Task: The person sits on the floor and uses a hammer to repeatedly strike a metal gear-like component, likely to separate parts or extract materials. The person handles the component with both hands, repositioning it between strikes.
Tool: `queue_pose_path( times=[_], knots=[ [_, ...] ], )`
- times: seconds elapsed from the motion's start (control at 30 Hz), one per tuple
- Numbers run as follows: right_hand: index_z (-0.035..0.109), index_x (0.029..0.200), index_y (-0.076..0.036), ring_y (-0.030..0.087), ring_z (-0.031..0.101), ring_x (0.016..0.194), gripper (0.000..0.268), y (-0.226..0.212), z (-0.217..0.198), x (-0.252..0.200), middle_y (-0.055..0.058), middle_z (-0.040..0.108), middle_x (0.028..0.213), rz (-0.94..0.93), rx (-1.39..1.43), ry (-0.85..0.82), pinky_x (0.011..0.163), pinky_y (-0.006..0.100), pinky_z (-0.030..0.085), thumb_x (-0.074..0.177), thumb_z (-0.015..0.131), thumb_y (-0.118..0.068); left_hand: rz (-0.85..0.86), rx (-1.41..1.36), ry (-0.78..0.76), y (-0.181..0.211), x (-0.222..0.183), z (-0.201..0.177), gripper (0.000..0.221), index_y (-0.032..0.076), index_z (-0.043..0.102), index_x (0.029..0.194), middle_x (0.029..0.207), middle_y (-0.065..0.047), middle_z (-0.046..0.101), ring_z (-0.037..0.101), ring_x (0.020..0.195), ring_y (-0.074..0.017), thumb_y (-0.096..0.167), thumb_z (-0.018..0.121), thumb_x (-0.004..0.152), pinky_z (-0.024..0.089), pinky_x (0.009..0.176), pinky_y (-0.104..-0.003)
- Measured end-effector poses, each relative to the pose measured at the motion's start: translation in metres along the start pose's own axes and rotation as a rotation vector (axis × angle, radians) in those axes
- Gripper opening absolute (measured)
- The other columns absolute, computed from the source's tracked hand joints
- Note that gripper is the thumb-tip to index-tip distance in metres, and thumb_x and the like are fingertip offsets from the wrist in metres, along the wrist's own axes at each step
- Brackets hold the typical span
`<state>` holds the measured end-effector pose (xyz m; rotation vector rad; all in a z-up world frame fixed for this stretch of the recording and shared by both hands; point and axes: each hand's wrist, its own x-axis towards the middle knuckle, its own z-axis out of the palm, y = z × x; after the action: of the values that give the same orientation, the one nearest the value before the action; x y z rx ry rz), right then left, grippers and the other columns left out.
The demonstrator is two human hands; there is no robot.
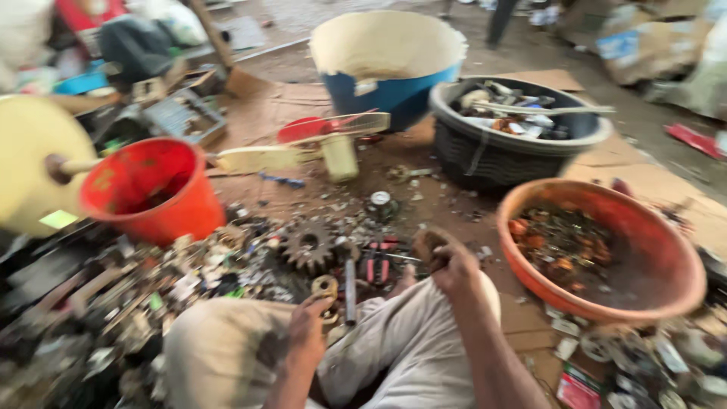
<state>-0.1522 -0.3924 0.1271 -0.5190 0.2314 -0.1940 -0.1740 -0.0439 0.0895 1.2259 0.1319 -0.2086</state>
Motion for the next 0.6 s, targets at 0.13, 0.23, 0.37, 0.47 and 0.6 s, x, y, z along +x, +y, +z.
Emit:
queue_pose_path(
  times=[0.13, 0.23, 0.37, 0.47, 0.6],
  knots=[
    [0.054, 0.127, 0.01, 0.038, 0.069, 0.104, 0.046, -0.116, -0.013, -0.003, 0.026, 0.067, 0.117, -0.295, 0.027, 0.261, 0.091, 0.044, 0.059, 0.083, 0.039, 0.009, 0.253, 0.418, -0.123, -0.028, 0.004, -0.012, 0.029, 0.003, 0.076, 0.1, 0.102, -0.011, 0.077, 0.076, 0.084, -0.0196, -0.01, 0.068, 0.075, 0.064, 0.072, -0.032],
    [0.053, 0.125, 0.006, 0.035, 0.07, 0.097, 0.039, -0.122, -0.004, -0.023, 0.024, 0.067, 0.112, -0.315, -0.02, 0.398, 0.083, 0.039, 0.06, 0.088, 0.042, 0.008, 0.299, 0.448, -0.15, -0.039, 0.011, -0.01, 0.017, -0.002, 0.074, 0.095, 0.092, -0.013, 0.073, 0.074, 0.076, -0.0219, -0.008, 0.071, 0.079, 0.063, 0.066, -0.032],
    [0.053, 0.122, 0.001, 0.031, 0.072, 0.088, 0.03, -0.081, 0.021, -0.043, 0.021, 0.068, 0.106, -0.26, -0.099, 0.461, 0.073, 0.032, 0.062, 0.094, 0.046, 0.008, -0.299, -0.278, 0.026, -0.039, 0.031, -0.004, 0.013, -0.003, 0.07, 0.096, 0.083, -0.013, 0.071, 0.068, 0.066, -0.0241, 0.003, 0.065, 0.085, 0.056, 0.057, -0.035],
    [0.052, 0.118, -0.001, 0.028, 0.072, 0.082, 0.021, -0.062, 0.056, -0.049, 0.019, 0.068, 0.1, -0.251, -0.144, 0.385, 0.069, 0.031, 0.065, 0.098, 0.051, 0.005, -0.304, -0.237, 0.031, -0.035, 0.041, 0.004, 0.015, 0.0, 0.071, 0.099, 0.084, -0.01, 0.071, 0.066, 0.067, -0.0226, 0.001, 0.066, 0.085, 0.055, 0.059, -0.035],
    [0.064, 0.109, 0.0, 0.019, 0.061, 0.059, 0.015, -0.012, 0.095, -0.049, 0.012, 0.067, 0.079, -0.087, -0.53, 0.194, 0.052, 0.03, 0.052, 0.098, 0.061, -0.009, -0.222, -0.028, 0.018, -0.008, 0.043, 0.01, 0.02, -0.001, 0.075, 0.103, 0.088, -0.01, 0.073, 0.067, 0.074, -0.0193, 0.006, 0.066, 0.087, 0.054, 0.067, -0.034]
  ],
)
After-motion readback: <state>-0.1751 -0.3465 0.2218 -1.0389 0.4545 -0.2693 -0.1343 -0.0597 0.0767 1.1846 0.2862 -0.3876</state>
